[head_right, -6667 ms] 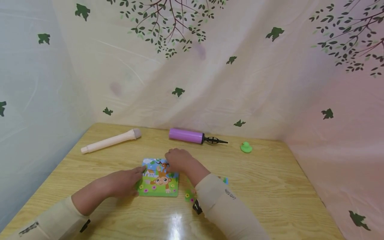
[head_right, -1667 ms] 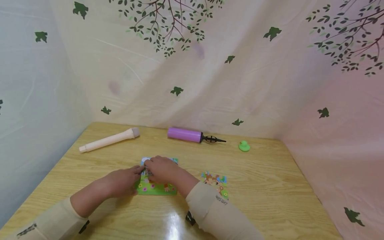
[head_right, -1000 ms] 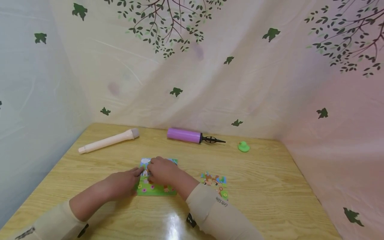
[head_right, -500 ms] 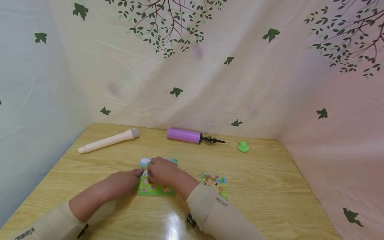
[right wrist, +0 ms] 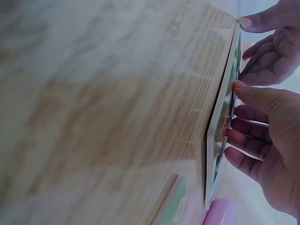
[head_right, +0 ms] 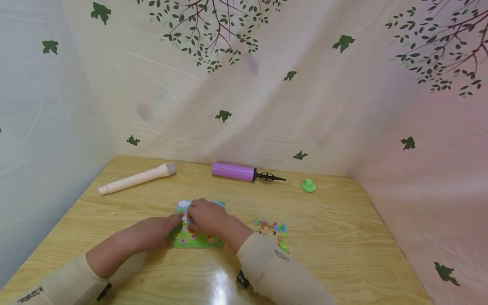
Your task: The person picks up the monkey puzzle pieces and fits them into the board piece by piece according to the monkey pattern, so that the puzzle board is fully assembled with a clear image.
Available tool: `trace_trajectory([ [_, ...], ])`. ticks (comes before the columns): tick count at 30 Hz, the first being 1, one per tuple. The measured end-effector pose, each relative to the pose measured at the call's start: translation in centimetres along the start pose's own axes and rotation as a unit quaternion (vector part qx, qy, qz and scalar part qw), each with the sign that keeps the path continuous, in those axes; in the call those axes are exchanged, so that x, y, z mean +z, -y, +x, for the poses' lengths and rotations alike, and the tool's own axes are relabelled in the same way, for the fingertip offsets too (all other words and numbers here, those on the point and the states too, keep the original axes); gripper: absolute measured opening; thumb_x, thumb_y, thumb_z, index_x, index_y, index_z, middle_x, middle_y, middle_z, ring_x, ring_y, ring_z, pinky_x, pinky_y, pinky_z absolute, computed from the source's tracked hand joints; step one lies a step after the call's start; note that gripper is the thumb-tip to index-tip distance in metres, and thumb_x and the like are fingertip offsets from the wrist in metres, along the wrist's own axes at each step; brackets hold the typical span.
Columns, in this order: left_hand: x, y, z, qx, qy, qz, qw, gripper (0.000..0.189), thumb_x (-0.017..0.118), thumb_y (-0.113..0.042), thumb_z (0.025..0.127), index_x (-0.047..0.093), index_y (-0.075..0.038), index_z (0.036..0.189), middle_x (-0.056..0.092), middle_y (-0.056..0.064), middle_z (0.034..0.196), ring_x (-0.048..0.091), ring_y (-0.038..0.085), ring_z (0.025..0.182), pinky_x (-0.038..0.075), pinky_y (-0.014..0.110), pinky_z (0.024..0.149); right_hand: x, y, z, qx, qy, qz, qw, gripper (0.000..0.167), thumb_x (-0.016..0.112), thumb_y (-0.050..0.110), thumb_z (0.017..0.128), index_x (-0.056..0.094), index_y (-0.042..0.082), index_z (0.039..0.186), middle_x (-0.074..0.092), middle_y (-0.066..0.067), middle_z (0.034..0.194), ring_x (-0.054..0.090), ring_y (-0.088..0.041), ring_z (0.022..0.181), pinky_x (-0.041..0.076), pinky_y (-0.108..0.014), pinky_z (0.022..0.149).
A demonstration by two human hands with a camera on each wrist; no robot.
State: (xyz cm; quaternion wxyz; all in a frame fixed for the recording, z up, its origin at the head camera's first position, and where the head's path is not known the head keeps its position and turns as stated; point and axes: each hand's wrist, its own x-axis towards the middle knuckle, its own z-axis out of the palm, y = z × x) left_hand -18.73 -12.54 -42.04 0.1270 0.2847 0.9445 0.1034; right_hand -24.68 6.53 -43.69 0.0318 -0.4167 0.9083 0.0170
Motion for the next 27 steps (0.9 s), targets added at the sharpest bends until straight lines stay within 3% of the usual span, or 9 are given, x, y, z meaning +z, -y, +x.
trace_trajectory([
  [6,-0.2,-0.1,-0.2,0.003,0.014,0.014,0.9998,0.048,0.08,-0.019,0.081,0.059,0.001,0.119,0.044,0.024,0.148,0.053,0.039,0.127,0.051,0.05,0.098,0.1,0.1,0.1,0.005,0.007,-0.001,1.0,0.027,0.065,0.044,0.093,0.068,0.02,0.106,0.058,0.007,0.105,0.053,-0.011,0.099,0.051,-0.022,0.081],
  [12,-0.3,-0.1,-0.3,-0.004,0.021,0.009,0.9997,0.064,0.079,-0.019,0.082,0.054,0.004,0.136,0.041,0.023,0.151,0.051,0.039,0.13,0.049,0.051,0.101,0.2,0.1,0.2,0.007,0.006,-0.003,1.0,0.027,0.065,0.044,0.093,0.068,0.02,0.107,0.058,0.007,0.106,0.054,-0.011,0.101,0.051,-0.022,0.083],
  [20,-0.1,0.1,-0.3,0.005,0.01,0.014,0.9998,0.061,0.08,-0.018,0.081,0.056,0.003,0.132,0.043,0.024,0.149,0.053,0.038,0.128,0.051,0.049,0.098,-0.1,-0.5,-0.5,-0.036,0.005,0.004,0.9993,0.031,0.06,0.037,0.098,0.069,0.016,0.119,0.061,0.003,0.116,0.056,-0.014,0.106,0.051,-0.026,0.093],
  [24,0.0,0.1,-0.2,0.002,0.007,0.023,0.9997,0.056,0.081,-0.02,0.08,0.059,0.001,0.127,0.045,0.022,0.148,0.054,0.038,0.126,0.052,0.049,0.096,0.0,-1.0,-1.2,-0.067,-0.005,0.009,0.9977,0.031,0.059,0.037,0.098,0.069,0.015,0.119,0.061,0.003,0.116,0.056,-0.012,0.102,0.05,-0.025,0.092],
  [27,0.0,0.1,-0.2,0.0,0.005,0.025,0.9997,0.053,0.081,-0.02,0.079,0.06,0.001,0.124,0.045,0.022,0.148,0.054,0.039,0.127,0.052,0.05,0.096,-0.3,-1.6,-2.1,-0.067,-0.013,0.017,0.9975,0.028,0.059,0.036,0.098,0.069,0.016,0.116,0.061,0.003,0.117,0.056,-0.013,0.104,0.049,-0.026,0.093],
])
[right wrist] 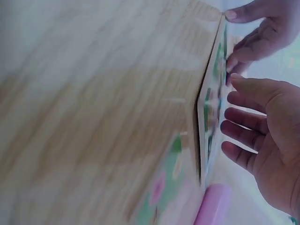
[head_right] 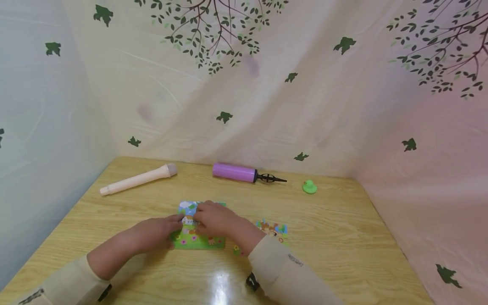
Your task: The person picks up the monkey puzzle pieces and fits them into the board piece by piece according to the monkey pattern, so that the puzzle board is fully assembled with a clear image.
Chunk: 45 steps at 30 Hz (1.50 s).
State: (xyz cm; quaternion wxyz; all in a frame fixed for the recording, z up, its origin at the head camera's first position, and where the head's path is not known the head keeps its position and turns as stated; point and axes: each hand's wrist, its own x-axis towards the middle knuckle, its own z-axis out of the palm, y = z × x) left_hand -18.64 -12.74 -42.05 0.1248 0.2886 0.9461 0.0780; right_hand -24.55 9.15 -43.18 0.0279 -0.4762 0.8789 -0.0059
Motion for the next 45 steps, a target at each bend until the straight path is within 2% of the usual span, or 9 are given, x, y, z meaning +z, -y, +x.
trace_trajectory([
  [6,0.0,-0.2,-0.1,0.003,-0.004,-0.003,1.0,0.051,0.081,-0.018,0.079,0.06,0.0,0.122,0.044,0.022,0.149,0.05,0.041,0.13,0.051,0.052,0.097,-1.4,-2.5,-3.0,0.052,-0.01,0.034,0.998,0.029,0.062,0.03,0.098,0.067,0.014,0.121,0.063,-0.002,0.118,0.057,-0.019,0.111,0.049,-0.035,0.099],
  [14,-0.2,-0.4,0.1,-0.013,0.008,-0.01,0.9998,0.052,0.08,-0.017,0.08,0.06,0.001,0.124,0.043,0.022,0.15,0.046,0.04,0.134,0.048,0.053,0.102,-2.3,-6.2,-7.1,0.147,0.03,0.061,0.9868,0.03,0.064,0.024,0.096,0.066,0.007,0.121,0.064,-0.006,0.117,0.06,-0.024,0.111,0.052,-0.04,0.097],
  [19,-0.1,-0.3,0.2,-0.01,0.007,-0.011,0.9999,0.051,0.08,-0.017,0.079,0.06,0.001,0.122,0.043,0.022,0.149,0.046,0.04,0.134,0.048,0.053,0.102,-2.5,-7.3,-9.3,0.203,0.07,0.097,0.9718,0.031,0.067,0.024,0.094,0.064,0.007,0.121,0.062,-0.007,0.116,0.06,-0.023,0.107,0.052,-0.04,0.093],
  [23,0.0,-0.3,0.2,-0.011,0.008,-0.017,0.9997,0.05,0.08,-0.017,0.079,0.06,0.0,0.122,0.042,0.022,0.15,0.046,0.04,0.134,0.048,0.054,0.101,-2.7,-7.7,-10.8,0.246,0.113,0.126,0.9543,0.038,0.072,0.027,0.09,0.061,0.01,0.122,0.059,-0.007,0.118,0.057,-0.023,0.107,0.052,-0.042,0.09],
  [28,-0.1,-0.3,0.2,-0.014,0.01,-0.018,0.9997,0.051,0.08,-0.017,0.08,0.06,0.001,0.124,0.042,0.023,0.15,0.045,0.041,0.135,0.047,0.054,0.103,-2.3,-7.9,-11.9,0.28,0.166,0.138,0.9353,0.045,0.082,0.032,0.08,0.059,0.02,0.117,0.055,0.001,0.112,0.053,-0.02,0.102,0.051,-0.041,0.084],
  [30,-0.1,-0.3,0.2,-0.014,0.011,-0.016,0.9997,0.053,0.08,-0.017,0.08,0.059,0.001,0.125,0.042,0.023,0.15,0.044,0.041,0.136,0.046,0.054,0.104,-1.9,-8.0,-12.2,0.281,0.174,0.132,0.9347,0.042,0.082,0.032,0.08,0.058,0.022,0.112,0.052,0.003,0.106,0.05,-0.018,0.096,0.05,-0.039,0.079],
  [33,-0.1,-0.3,0.2,-0.014,0.014,-0.011,0.9997,0.055,0.079,-0.018,0.08,0.058,0.001,0.127,0.041,0.023,0.151,0.044,0.041,0.135,0.046,0.053,0.104,-1.6,-8.1,-12.2,0.269,0.166,0.125,0.9404,0.039,0.081,0.029,0.081,0.057,0.022,0.111,0.051,0.004,0.099,0.048,-0.017,0.089,0.047,-0.036,0.074],
  [38,-0.1,-0.3,0.2,-0.014,0.014,-0.011,0.9997,0.056,0.079,-0.018,0.081,0.058,0.001,0.129,0.041,0.022,0.151,0.045,0.04,0.135,0.047,0.053,0.104,-1.4,-8.2,-11.8,0.243,0.14,0.127,0.9515,0.034,0.077,0.026,0.086,0.059,0.016,0.113,0.054,0.003,0.096,0.049,-0.015,0.084,0.046,-0.034,0.072],
  [45,-0.2,-0.4,0.1,-0.015,0.019,-0.014,0.9996,0.056,0.079,-0.017,0.082,0.057,0.002,0.129,0.041,0.023,0.151,0.043,0.039,0.137,0.045,0.053,0.106,-1.6,-7.8,-11.0,0.23,0.126,0.119,0.9577,0.03,0.073,0.024,0.088,0.061,0.008,0.111,0.054,0.0,0.092,0.047,-0.017,0.08,0.044,-0.035,0.069],
])
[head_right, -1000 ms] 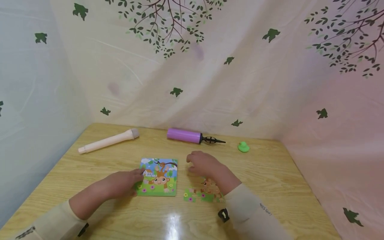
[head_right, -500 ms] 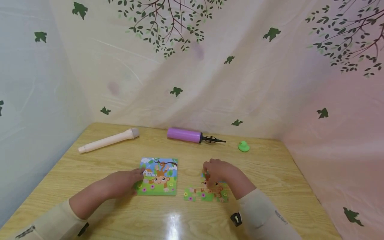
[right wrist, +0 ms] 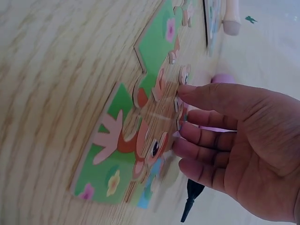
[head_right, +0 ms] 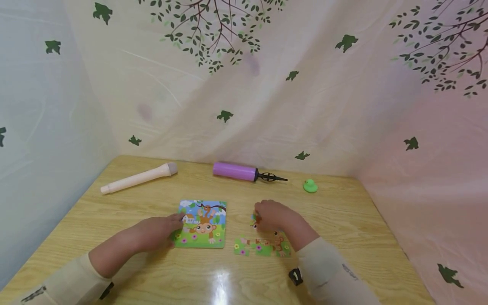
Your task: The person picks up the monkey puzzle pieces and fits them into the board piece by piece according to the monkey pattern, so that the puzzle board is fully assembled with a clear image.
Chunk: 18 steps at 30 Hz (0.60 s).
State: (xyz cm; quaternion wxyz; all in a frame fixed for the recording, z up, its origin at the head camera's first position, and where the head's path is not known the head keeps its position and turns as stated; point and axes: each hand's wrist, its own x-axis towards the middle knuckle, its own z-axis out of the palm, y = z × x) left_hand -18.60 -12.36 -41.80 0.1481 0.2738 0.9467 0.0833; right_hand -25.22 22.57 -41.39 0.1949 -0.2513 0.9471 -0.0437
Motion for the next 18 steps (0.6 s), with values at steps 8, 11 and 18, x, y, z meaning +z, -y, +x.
trace_trajectory([
  [8,0.0,0.0,0.0,-0.003,0.005,0.008,1.0,0.057,0.078,-0.017,0.082,0.056,0.002,0.131,0.04,0.022,0.152,0.043,0.038,0.138,0.044,0.052,0.107,0.2,1.1,1.0,-0.016,-0.023,-0.011,0.9995,0.03,0.073,0.026,0.087,0.061,0.008,0.107,0.052,0.002,0.087,0.047,-0.015,0.078,0.043,-0.032,0.068],
  [11,0.0,-0.1,0.0,-0.003,0.004,0.01,0.9999,0.057,0.078,-0.017,0.082,0.056,0.002,0.131,0.041,0.022,0.151,0.043,0.038,0.137,0.045,0.052,0.106,0.3,1.4,1.5,-0.021,-0.026,-0.002,0.9994,0.03,0.073,0.026,0.085,0.06,0.01,0.106,0.052,0.002,0.087,0.048,-0.015,0.078,0.044,-0.031,0.069],
  [18,-0.2,-0.2,-0.1,-0.008,0.005,0.007,0.9999,0.056,0.078,-0.017,0.082,0.056,0.002,0.13,0.04,0.022,0.152,0.043,0.039,0.137,0.045,0.052,0.106,0.0,2.2,2.4,-0.036,-0.031,0.004,0.9988,0.033,0.074,0.029,0.082,0.058,0.01,0.103,0.053,0.001,0.087,0.048,-0.015,0.079,0.045,-0.032,0.07],
])
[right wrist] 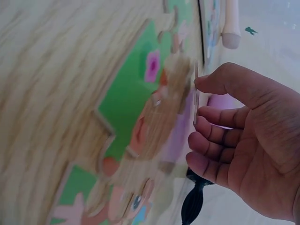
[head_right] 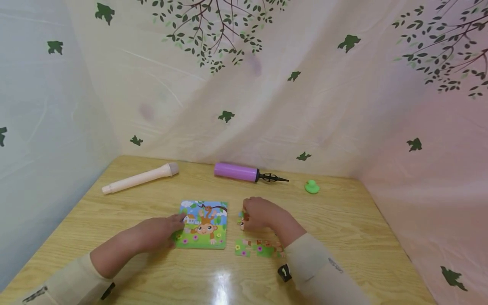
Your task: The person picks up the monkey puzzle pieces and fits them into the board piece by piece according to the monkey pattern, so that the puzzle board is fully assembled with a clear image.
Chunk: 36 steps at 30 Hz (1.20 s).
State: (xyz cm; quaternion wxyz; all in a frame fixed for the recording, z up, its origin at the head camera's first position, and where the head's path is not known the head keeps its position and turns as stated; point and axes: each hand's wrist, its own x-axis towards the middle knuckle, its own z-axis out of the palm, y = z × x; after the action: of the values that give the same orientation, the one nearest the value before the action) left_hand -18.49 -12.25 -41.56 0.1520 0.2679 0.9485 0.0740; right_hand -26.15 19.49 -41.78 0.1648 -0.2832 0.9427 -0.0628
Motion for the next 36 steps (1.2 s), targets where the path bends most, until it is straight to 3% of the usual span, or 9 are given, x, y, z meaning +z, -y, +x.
trace_trajectory([
  [7,0.1,0.0,0.1,0.003,0.0,0.006,1.0,0.058,0.078,-0.017,0.082,0.056,0.002,0.131,0.041,0.022,0.151,0.044,0.04,0.136,0.047,0.052,0.103,-0.7,1.4,0.8,-0.034,-0.008,0.004,0.9994,0.044,0.071,0.031,0.081,0.06,0.006,0.116,0.058,0.002,0.098,0.053,-0.012,0.085,0.05,-0.031,0.079],
  [13,0.3,0.1,0.1,0.007,-0.004,0.002,1.0,0.054,0.079,-0.017,0.081,0.058,0.002,0.127,0.041,0.023,0.151,0.044,0.041,0.135,0.049,0.052,0.1,-0.8,3.2,1.9,-0.075,-0.012,0.026,0.9967,0.045,0.069,0.03,0.083,0.059,0.007,0.119,0.059,0.002,0.103,0.054,-0.01,0.09,0.051,-0.029,0.082],
  [19,0.3,0.1,0.2,0.01,-0.006,0.0,0.9999,0.053,0.079,-0.017,0.081,0.058,0.003,0.126,0.041,0.024,0.15,0.044,0.04,0.136,0.049,0.051,0.101,-0.4,5.5,3.4,-0.1,-0.016,-0.005,0.9948,0.044,0.07,0.029,0.083,0.059,0.007,0.119,0.058,0.003,0.102,0.053,-0.011,0.09,0.05,-0.027,0.081],
  [26,0.2,0.0,0.1,0.005,0.0,0.002,1.0,0.055,0.079,-0.018,0.082,0.057,0.002,0.128,0.04,0.023,0.151,0.045,0.041,0.135,0.049,0.051,0.101,0.5,7.7,5.1,-0.108,0.001,-0.038,0.9935,0.046,0.071,0.037,0.086,0.058,0.011,0.122,0.059,0.004,0.11,0.053,-0.011,0.101,0.05,-0.026,0.088],
  [36,0.3,0.2,0.0,0.006,0.001,0.013,0.9999,0.051,0.078,-0.02,0.083,0.058,0.001,0.125,0.041,0.022,0.151,0.046,0.039,0.134,0.05,0.049,0.1,1.3,8.5,6.2,-0.102,-0.01,-0.053,0.9933,0.043,0.069,0.044,0.088,0.057,0.02,0.122,0.053,0.007,0.106,0.049,-0.011,0.099,0.048,-0.028,0.082],
])
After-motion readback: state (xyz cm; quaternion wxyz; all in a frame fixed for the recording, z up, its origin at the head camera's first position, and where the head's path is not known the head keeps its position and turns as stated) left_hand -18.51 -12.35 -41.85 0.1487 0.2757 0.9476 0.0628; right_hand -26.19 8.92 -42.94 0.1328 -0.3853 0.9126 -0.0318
